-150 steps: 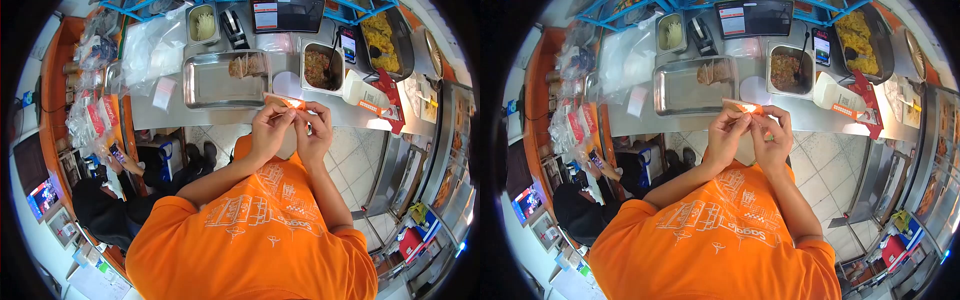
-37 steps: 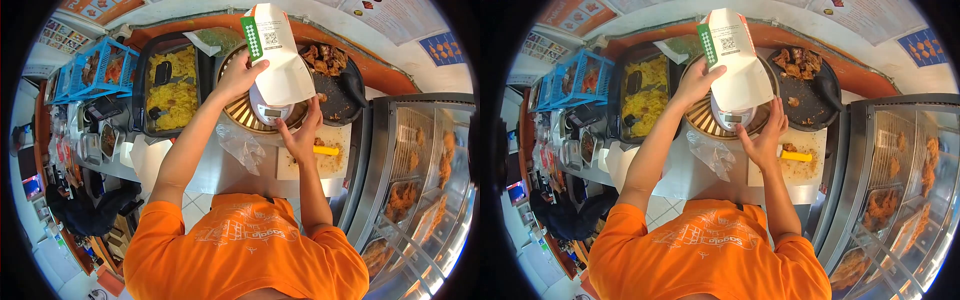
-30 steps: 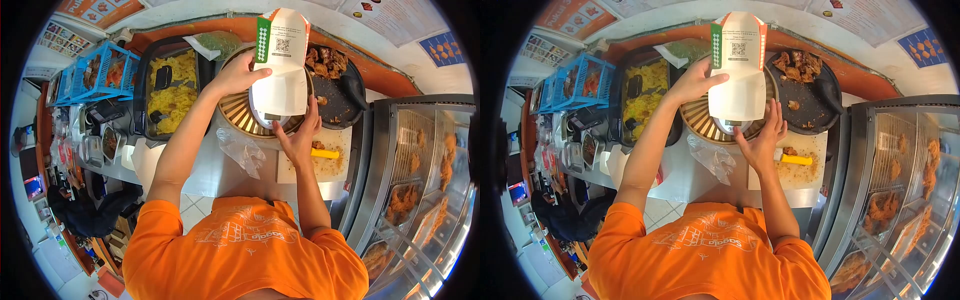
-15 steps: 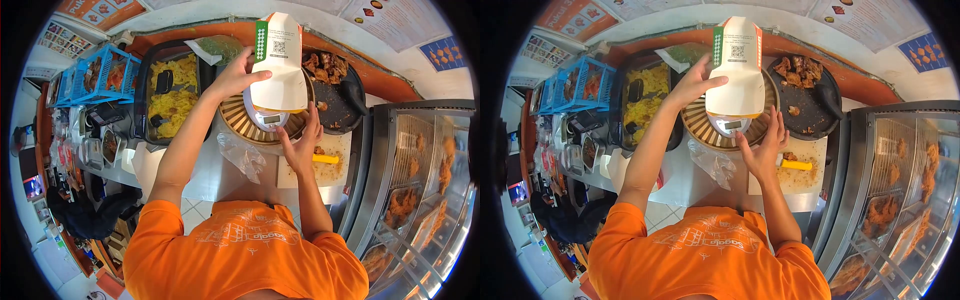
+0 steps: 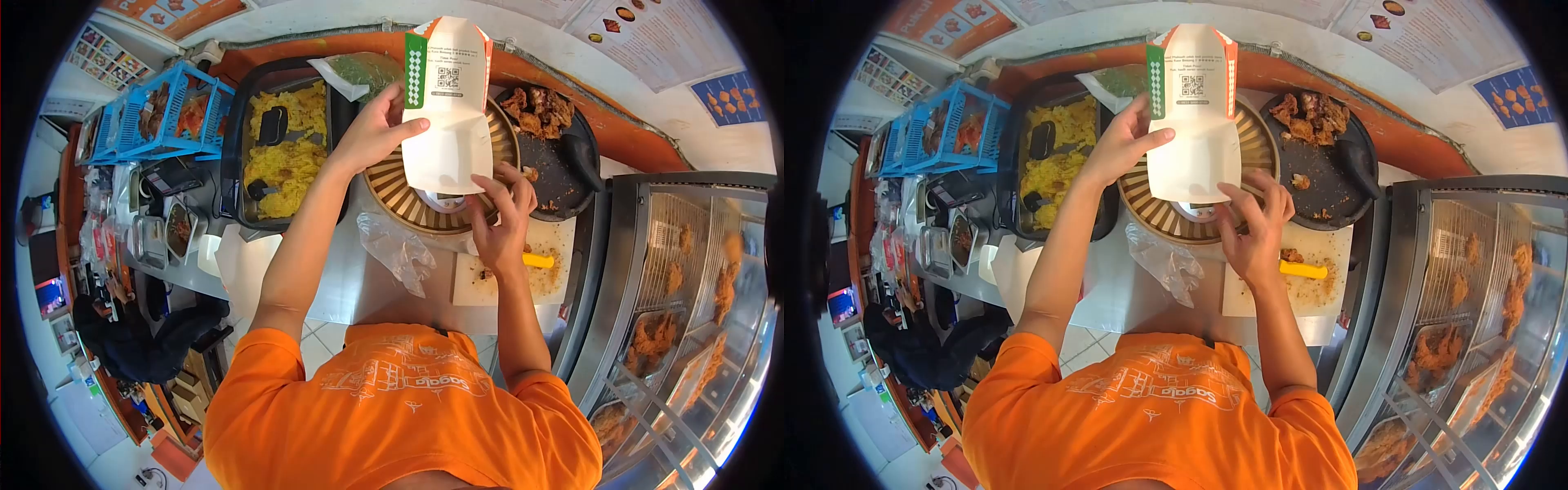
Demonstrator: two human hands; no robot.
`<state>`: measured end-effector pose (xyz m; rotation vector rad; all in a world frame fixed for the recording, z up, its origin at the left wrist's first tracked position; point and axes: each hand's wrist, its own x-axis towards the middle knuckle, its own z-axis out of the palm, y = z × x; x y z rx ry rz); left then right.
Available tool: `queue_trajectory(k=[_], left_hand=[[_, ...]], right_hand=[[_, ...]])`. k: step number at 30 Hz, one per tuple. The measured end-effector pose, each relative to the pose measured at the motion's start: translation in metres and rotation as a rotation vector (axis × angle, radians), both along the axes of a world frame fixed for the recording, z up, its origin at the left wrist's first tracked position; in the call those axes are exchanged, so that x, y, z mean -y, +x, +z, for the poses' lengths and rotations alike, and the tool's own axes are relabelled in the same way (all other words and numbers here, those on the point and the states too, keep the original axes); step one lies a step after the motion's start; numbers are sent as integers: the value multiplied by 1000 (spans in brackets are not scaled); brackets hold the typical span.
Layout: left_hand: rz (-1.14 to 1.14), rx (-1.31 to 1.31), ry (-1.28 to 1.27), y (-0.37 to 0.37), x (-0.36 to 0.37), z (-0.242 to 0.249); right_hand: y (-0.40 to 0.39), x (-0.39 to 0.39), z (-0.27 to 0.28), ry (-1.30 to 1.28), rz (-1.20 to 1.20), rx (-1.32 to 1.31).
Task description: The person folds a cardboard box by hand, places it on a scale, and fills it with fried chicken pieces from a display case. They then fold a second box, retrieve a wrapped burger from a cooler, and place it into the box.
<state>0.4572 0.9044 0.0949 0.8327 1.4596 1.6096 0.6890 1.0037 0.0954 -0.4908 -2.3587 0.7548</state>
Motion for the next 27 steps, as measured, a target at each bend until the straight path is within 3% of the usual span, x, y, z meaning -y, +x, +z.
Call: queue_trajectory(k=[8,9,11,13,15,19,23,27], left_hand=[[85,4,48,6,0,-2],[92,-12,-55,4,0,-3],[106,-26,-161,0,3,-7],[435,165,-16,-2,8,-12],[512,282,204,-3,29,3],[602,253,218,5,86,8],[661,227,255,22,154,-1],[747,238,181,36,225,-13]], right_hand=[[-5,-10,-11,-161,2,-156],[-6,-8,-11,-163,2,-158],[-11,0,-7,-554,-123,-253],[-15,-4,-7,-527,-108,-163],[-32,2,15,-16,-24,187],[-75,3,2,166,-19,370],[-81,-5,6,250,-74,325],[-39,34,52,91,-165,-27]])
